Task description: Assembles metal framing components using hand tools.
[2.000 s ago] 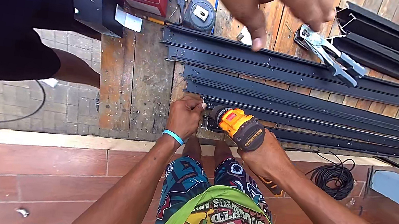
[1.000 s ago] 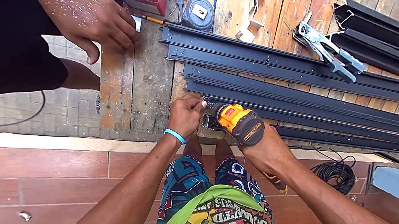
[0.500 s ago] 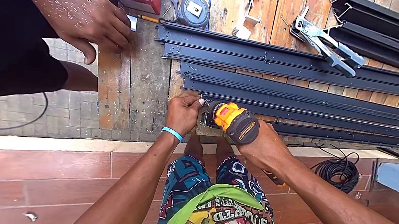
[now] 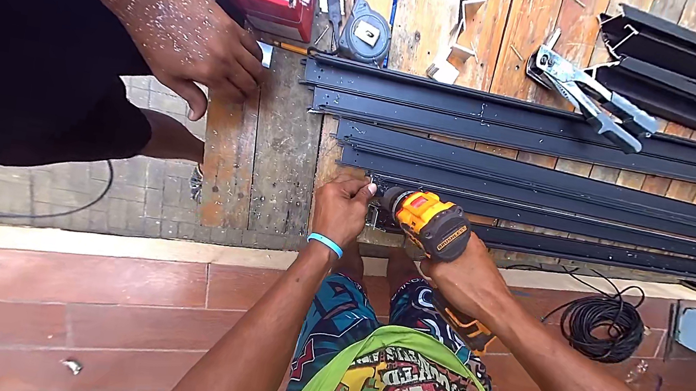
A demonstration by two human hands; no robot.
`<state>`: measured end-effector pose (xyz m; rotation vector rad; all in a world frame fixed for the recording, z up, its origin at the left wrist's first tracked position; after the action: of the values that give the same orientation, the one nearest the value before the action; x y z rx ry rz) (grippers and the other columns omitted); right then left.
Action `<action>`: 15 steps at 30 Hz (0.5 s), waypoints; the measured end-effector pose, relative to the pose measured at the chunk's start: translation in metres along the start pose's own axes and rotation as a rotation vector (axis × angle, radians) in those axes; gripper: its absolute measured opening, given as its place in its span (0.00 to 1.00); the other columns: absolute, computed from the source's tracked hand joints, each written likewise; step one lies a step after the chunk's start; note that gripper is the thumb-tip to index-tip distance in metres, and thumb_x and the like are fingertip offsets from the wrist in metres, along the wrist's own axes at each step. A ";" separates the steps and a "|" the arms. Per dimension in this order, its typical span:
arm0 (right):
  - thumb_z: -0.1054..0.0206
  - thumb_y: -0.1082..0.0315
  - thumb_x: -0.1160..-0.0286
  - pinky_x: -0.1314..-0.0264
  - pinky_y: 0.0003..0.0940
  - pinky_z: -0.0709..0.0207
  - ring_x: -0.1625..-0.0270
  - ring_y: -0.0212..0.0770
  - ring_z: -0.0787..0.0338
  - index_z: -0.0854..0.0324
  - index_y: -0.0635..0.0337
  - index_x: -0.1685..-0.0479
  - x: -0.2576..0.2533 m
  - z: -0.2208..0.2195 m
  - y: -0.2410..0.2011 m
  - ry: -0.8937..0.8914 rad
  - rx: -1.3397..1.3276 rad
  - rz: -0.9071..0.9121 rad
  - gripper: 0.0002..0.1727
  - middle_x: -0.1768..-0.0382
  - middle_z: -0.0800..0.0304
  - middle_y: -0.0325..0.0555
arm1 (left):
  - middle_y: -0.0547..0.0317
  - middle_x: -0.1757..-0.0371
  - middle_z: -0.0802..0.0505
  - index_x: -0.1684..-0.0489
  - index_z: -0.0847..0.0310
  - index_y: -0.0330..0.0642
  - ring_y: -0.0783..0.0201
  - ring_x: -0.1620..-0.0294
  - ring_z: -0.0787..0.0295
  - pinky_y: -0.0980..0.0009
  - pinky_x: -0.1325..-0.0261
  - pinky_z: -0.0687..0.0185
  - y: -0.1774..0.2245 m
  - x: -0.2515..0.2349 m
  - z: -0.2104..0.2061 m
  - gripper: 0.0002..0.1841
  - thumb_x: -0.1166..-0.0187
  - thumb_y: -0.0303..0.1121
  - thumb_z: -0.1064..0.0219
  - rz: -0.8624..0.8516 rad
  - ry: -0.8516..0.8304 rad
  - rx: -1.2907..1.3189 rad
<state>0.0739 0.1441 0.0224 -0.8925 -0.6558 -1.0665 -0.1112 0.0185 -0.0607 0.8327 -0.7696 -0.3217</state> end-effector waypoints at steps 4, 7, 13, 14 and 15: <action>0.22 0.53 0.38 0.63 0.48 0.17 0.65 0.38 0.10 0.13 0.45 0.65 0.007 0.003 -0.014 -0.030 0.065 -0.003 0.10 0.72 0.11 0.37 | 0.57 0.48 0.04 0.55 0.03 0.43 0.64 0.46 0.08 0.58 0.39 0.14 0.001 0.000 0.003 0.10 0.16 0.35 0.30 0.009 0.023 0.024; 0.24 0.52 0.37 0.59 0.48 0.17 0.61 0.37 0.09 0.12 0.43 0.64 0.014 0.009 -0.014 -0.053 0.097 0.000 0.10 0.70 0.11 0.35 | 0.56 0.47 0.04 0.55 0.03 0.42 0.63 0.46 0.08 0.57 0.39 0.14 0.004 0.002 0.002 0.09 0.16 0.35 0.30 0.017 0.018 0.026; 0.22 0.45 0.47 0.42 0.41 0.14 0.48 0.29 0.09 0.14 0.45 0.49 0.052 0.081 0.010 0.065 0.004 0.112 0.25 0.56 0.08 0.31 | 0.56 0.45 0.04 0.54 0.03 0.42 0.60 0.45 0.07 0.52 0.38 0.14 0.002 0.013 0.003 0.09 0.16 0.34 0.30 0.075 0.033 -0.016; 0.21 0.46 0.49 0.43 0.38 0.14 0.50 0.28 0.09 0.14 0.45 0.49 0.053 0.103 0.010 0.150 -0.028 0.141 0.26 0.57 0.08 0.30 | 0.56 0.45 0.04 0.53 0.03 0.43 0.61 0.44 0.07 0.53 0.37 0.13 -0.001 0.014 0.004 0.09 0.16 0.34 0.30 0.073 0.039 -0.014; 0.21 0.48 0.49 0.46 0.35 0.12 0.52 0.26 0.08 0.13 0.47 0.49 0.048 0.130 0.006 0.255 -0.076 0.188 0.25 0.59 0.07 0.29 | 0.55 0.45 0.04 0.53 0.04 0.42 0.61 0.44 0.06 0.54 0.36 0.12 -0.002 0.013 0.004 0.10 0.17 0.34 0.31 0.065 0.047 -0.008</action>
<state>0.0917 0.2363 0.1247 -0.8478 -0.3139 -1.0189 -0.1055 0.0084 -0.0541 0.8034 -0.7499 -0.2460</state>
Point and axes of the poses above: each hand's wrist, its own x-axis away from the middle knuckle, its own z-axis out of the back of the hand, y = z × x, the point moved 10 cm from there along -x, towards the middle knuckle
